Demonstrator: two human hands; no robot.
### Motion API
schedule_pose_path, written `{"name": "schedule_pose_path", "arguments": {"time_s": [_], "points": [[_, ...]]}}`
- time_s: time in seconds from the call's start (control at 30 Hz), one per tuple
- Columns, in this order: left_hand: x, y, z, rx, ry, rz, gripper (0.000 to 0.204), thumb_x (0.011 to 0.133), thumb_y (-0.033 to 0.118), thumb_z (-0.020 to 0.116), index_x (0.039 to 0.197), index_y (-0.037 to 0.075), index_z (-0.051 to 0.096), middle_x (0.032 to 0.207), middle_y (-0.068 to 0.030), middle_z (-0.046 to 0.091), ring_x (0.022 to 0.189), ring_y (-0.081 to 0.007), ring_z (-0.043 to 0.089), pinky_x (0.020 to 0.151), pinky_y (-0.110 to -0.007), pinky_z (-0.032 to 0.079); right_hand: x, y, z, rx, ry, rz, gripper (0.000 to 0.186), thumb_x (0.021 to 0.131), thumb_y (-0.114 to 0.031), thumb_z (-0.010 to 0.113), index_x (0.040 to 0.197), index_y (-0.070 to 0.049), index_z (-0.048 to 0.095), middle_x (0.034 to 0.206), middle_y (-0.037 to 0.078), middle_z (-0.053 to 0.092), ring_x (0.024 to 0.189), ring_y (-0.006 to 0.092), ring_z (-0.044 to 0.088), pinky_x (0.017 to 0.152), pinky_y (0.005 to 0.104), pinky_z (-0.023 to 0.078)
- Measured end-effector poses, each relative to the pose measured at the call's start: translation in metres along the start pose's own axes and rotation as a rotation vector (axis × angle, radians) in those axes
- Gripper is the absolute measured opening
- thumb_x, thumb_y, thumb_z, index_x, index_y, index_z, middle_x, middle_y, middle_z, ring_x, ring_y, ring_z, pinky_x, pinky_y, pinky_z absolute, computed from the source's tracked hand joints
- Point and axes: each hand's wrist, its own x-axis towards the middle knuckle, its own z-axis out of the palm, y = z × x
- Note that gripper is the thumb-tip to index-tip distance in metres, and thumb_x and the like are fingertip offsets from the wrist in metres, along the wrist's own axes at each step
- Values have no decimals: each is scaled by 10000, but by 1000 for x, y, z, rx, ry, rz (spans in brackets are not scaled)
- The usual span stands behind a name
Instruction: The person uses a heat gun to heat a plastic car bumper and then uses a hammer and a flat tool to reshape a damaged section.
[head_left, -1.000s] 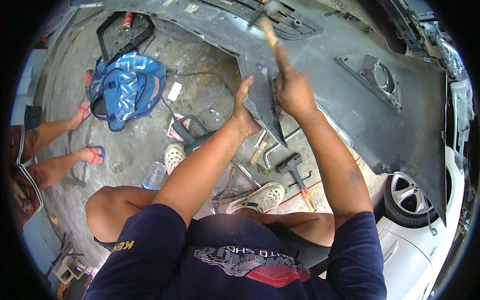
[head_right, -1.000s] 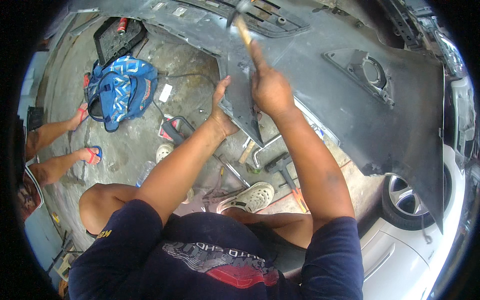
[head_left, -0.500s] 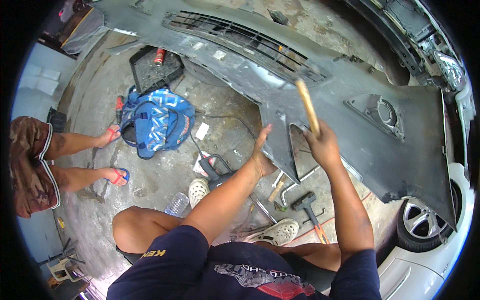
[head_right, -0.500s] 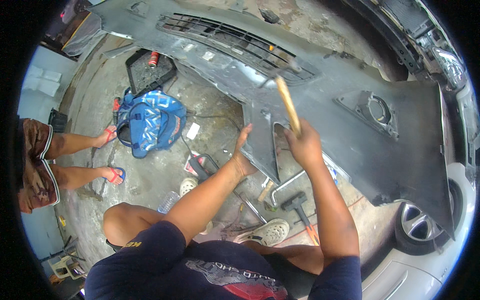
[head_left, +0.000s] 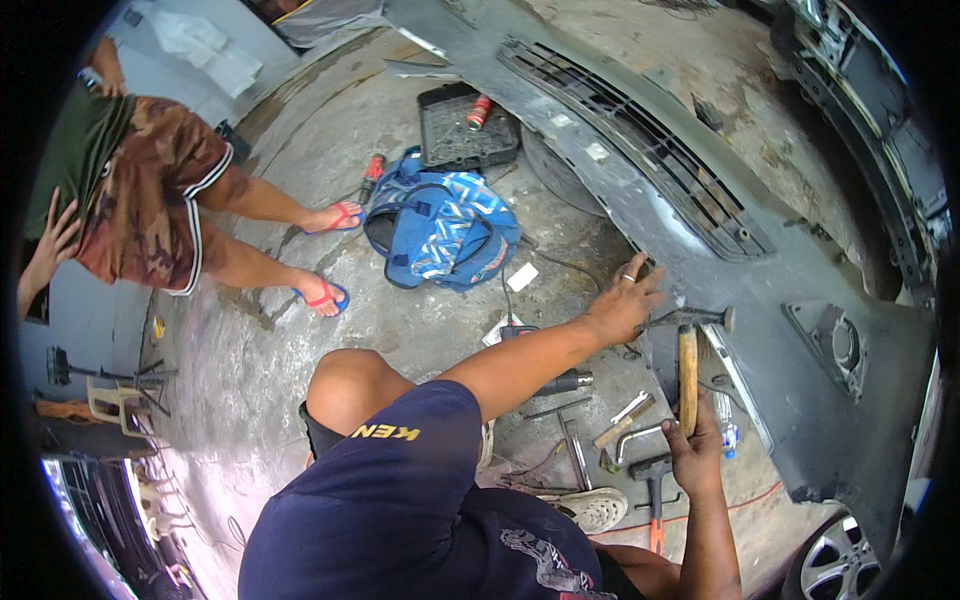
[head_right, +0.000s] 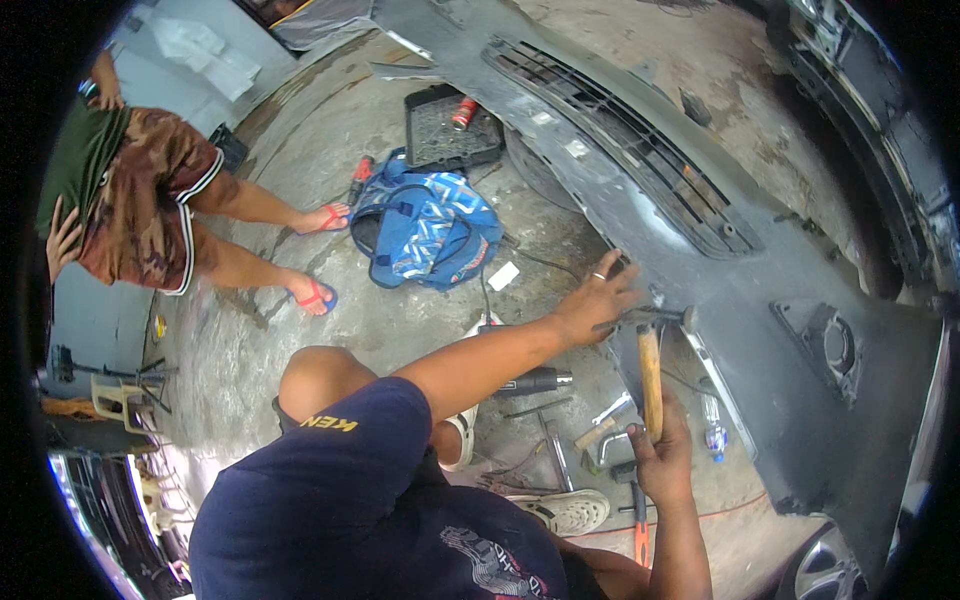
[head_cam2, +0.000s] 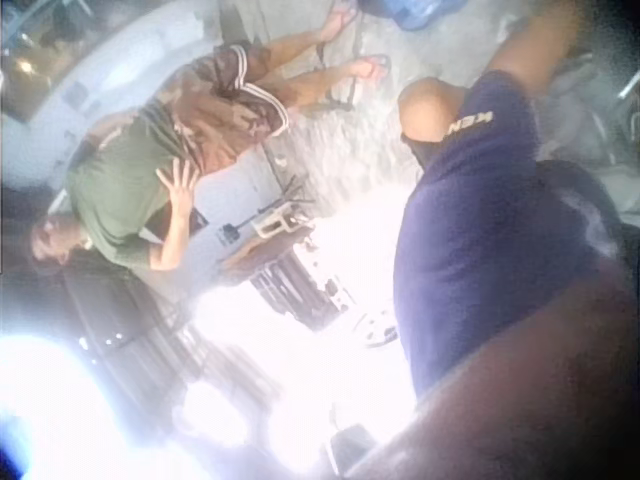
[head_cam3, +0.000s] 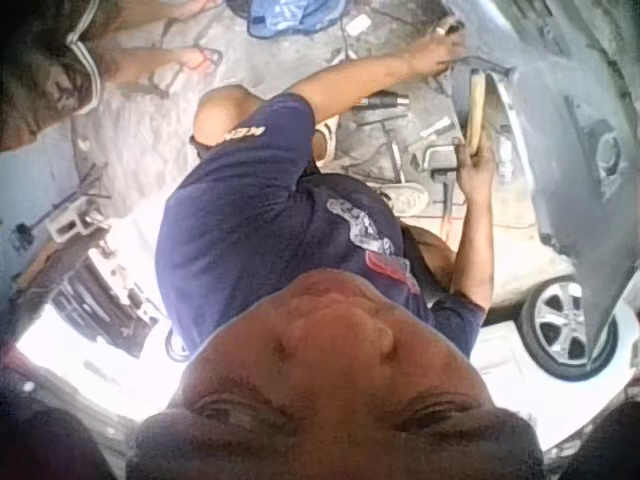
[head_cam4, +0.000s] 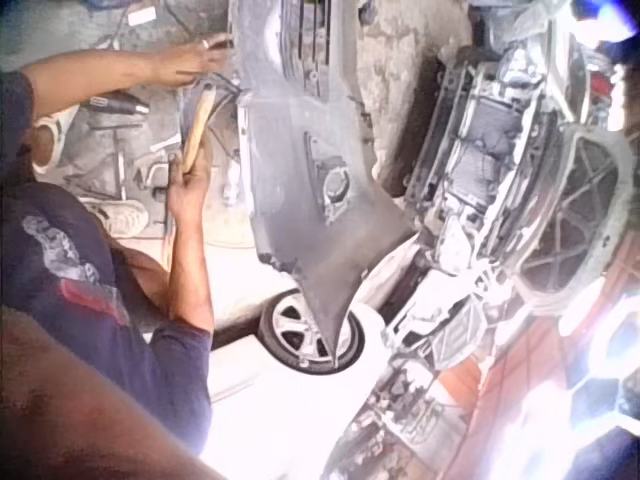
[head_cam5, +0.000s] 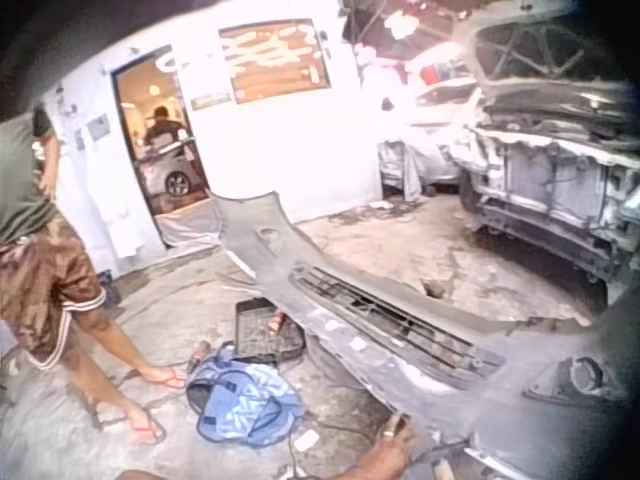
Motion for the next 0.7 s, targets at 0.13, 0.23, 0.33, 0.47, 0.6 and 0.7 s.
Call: {"name": "schedule_pose_path", "arguments": {"time_s": [0.13,0.23,0.33,0.47,0.6,0.7], "points": [[-1,-19,15,-119,75,-59,478,870,154,695,1345,110,681,1588,-159,471,1547,-433,299,1284,-589,249,14,-24,25,-274,40,-233,523,850,98,679,1355,-14,598,1298,186,664,1184,366,640,1023,409,502],[13,-1,-25,-92,27,96,389,823,189,738,1205,116,730,1425,-82,622,1473,-360,418,1268,-613,240,19,-45,4,-518,110,-249,372,819,91,674,1177,-11,665,1169,194,702,1098,403,665,925,465,537],[15,-10,-58,-113,167,245,420,755,250,830,1141,114,730,1177,-95,700,1277,-337,582,1208,-595,320,25,-87,-14,-518,266,-342,278,834,84,675,1097,-5,684,1045,160,713,964,353,677,810,433,534],[32,27,-168,-192,18,341,461,750,343,881,1107,99,723,1043,-168,706,1103,-389,645,1141,-503,425,10,-146,-49,-498,528,-489,63,962,26,686,1011,10,650,948,115,697,773,205,625,730,348,508],[37,51,-237,-223,-115,381,742,770,345,885,1400,76,601,1265,-214,662,1234,-412,602,1145,-464,459,-15,-202,-89,5,572,-325,254,954,-24,738,933,-45,486,896,99,634,723,127,562,608,271,497],[30,4,-238,-112,96,352,997,746,280,915,1594,94,425,1496,-231,549,1417,-403,496,1232,-471,383,-29,-226,-105,156,668,-215,319,908,-24,787,915,-62,470,855,65,579,724,112,561,531,223,470]]}}
